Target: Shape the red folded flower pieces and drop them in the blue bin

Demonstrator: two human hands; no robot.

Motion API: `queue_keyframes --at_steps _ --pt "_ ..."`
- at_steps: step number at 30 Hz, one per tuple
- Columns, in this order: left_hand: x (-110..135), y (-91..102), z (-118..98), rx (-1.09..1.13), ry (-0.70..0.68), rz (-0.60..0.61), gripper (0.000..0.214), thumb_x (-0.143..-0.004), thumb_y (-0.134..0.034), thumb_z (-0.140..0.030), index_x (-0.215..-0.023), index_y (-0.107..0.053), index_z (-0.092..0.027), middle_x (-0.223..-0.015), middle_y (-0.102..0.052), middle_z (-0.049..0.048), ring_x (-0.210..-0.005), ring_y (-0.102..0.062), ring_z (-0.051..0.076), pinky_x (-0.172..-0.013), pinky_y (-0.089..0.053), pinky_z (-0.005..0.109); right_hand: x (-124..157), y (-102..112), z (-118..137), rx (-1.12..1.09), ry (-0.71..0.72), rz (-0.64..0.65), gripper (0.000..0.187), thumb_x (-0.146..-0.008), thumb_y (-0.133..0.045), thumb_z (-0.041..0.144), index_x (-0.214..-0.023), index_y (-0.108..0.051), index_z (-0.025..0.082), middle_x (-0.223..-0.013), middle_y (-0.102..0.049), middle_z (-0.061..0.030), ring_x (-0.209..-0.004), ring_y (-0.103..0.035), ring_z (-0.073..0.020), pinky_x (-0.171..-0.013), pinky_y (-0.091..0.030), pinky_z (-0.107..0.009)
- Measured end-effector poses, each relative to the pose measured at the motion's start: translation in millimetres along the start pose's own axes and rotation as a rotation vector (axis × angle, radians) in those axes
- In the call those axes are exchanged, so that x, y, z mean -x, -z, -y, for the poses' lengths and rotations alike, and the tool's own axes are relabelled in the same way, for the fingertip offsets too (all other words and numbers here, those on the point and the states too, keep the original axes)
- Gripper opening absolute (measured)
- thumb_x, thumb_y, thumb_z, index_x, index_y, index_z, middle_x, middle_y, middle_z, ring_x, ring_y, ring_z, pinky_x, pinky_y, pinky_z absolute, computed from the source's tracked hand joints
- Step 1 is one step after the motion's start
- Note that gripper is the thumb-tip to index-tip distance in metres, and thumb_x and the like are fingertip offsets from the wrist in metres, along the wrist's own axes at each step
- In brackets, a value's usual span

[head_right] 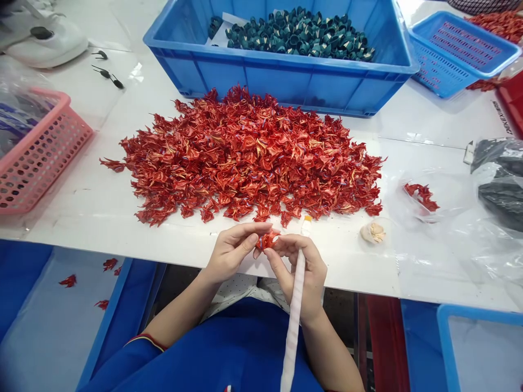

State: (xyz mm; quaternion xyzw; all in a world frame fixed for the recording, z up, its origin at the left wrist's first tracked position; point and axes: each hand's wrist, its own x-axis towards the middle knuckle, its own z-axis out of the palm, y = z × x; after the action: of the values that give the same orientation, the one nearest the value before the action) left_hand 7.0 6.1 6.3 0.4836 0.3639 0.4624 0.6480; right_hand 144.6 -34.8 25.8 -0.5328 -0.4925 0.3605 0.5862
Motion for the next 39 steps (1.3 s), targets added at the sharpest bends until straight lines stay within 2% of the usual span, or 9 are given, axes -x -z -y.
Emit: queue_keyframes --at_steps 5,10,15,18,22,26,29,35,39 --pt "0.9 -1.3 3.7 -0.011 -0.029 0.003 0.034 -0.09 -0.062 -0.044 -0.111 -0.074 -0.02 -0.101 -0.077 0.0107 -0.054 -0.055 0.01 -0.056 -0.053 0.026 -0.5 3.4 -1.7 0.089 0.029 0.015 0.019 -0.077 -0.073 0.013 -0.092 -0.068 0.024 -0.069 -0.068 0.0025 -0.058 -0.064 -0.012 -0.056 -0.056 -0.023" --pt "3.8 -2.7 7.7 -0.097 -0.078 0.022 0.031 -0.095 -0.055 -0.032 -0.119 -0.07 -0.019 -0.105 -0.077 0.0112 -0.061 -0.061 0.011 -0.058 -0.054 0.023 -1.1 5.9 2.3 0.255 0.073 0.05 0.006 -0.081 -0.069 0.018 -0.087 -0.069 0.021 -0.062 -0.065 0.0025 -0.05 -0.057 -0.0104 -0.049 -0.051 -0.022" --pt "4.3 -4.4 11.8 -0.247 -0.13 -0.019 0.034 -0.091 -0.058 -0.021 -0.124 -0.066 -0.019 -0.112 -0.075 0.0112 -0.082 -0.071 0.016 -0.07 -0.059 0.024 -5.6 21.2 6.7 0.401 0.093 0.107 0.007 -0.081 -0.065 0.017 -0.075 -0.066 0.02 -0.057 -0.063 0.0037 -0.046 -0.056 -0.009 -0.046 -0.048 -0.02" --pt "2.6 -5.3 13.9 -0.313 -0.174 -0.078 0.033 -0.089 -0.061 -0.018 -0.121 -0.067 -0.019 -0.111 -0.074 0.0104 -0.082 -0.072 0.015 -0.078 -0.06 0.028 -20.3 45.5 5.1 0.465 0.152 -0.152 0.005 -0.079 -0.069 0.018 -0.076 -0.066 0.021 -0.062 -0.065 0.0028 -0.05 -0.061 -0.011 -0.05 -0.052 -0.022" --pt "1.3 -5.5 13.7 -0.367 -0.204 -0.091 0.028 -0.088 -0.061 -0.017 -0.115 -0.069 -0.018 -0.104 -0.076 0.0093 -0.08 -0.073 0.016 -0.076 -0.061 0.027 -58.8 87.9 5.2 0.544 0.348 -0.781 0.011 -0.078 -0.072 0.025 -0.082 -0.066 0.018 -0.068 -0.067 -0.0006 -0.058 -0.068 -0.0173 -0.057 -0.057 -0.032" --pt "1.2 -5.7 12.3 -0.416 -0.206 -0.104 0.023 -0.088 -0.06 -0.018 -0.108 -0.07 -0.015 -0.099 -0.076 0.0093 -0.079 -0.073 0.017 -0.075 -0.061 0.028 -82.6 116.9 2.0 0.526 0.386 -0.886 0.02 -0.077 -0.073 0.03 -0.089 -0.067 0.015 -0.07 -0.066 -0.0025 -0.058 -0.068 -0.0188 -0.052 -0.056 -0.031" --pt "0.9 -6.2 12.3 -0.451 -0.215 -0.128 0.02 -0.087 -0.061 -0.019 -0.104 -0.071 -0.014 -0.096 -0.076 0.0094 -0.078 -0.073 0.017 -0.074 -0.06 0.028 -76.6 116.6 -7.4 0.542 0.287 -0.8 0.018 -0.075 -0.075 0.032 -0.078 -0.065 0.017 -0.065 -0.064 -0.0001 -0.053 -0.065 -0.0165 -0.051 -0.054 -0.029" --pt "-0.1 -7.4 13.5 -0.507 -0.251 -0.224 0.015 -0.086 -0.061 -0.019 -0.095 -0.072 -0.015 -0.087 -0.076 0.0072 -0.071 -0.071 0.015 -0.069 -0.059 0.026 -49.8 69.9 -25.4 0.545 0.212 -0.176 0.016 -0.08 -0.071 0.029 -0.073 -0.058 0.022 -0.08 -0.072 -0.003 -0.065 -0.067 -0.0166 -0.054 -0.053 -0.027" --pt "-0.5 -7.9 12.8 -0.537 -0.287 -0.221 0.014 -0.085 -0.061 -0.017 -0.093 -0.071 -0.015 -0.084 -0.075 0.0059 -0.071 -0.07 0.014 -0.067 -0.058 0.024 -46.3 43.0 -34.9 0.664 0.289 0.025 0.012 -0.086 -0.062 0.023 -0.078 -0.052 0.023 -0.086 -0.071 -0.0054 -0.076 -0.067 -0.0203 -0.065 -0.052 -0.033"
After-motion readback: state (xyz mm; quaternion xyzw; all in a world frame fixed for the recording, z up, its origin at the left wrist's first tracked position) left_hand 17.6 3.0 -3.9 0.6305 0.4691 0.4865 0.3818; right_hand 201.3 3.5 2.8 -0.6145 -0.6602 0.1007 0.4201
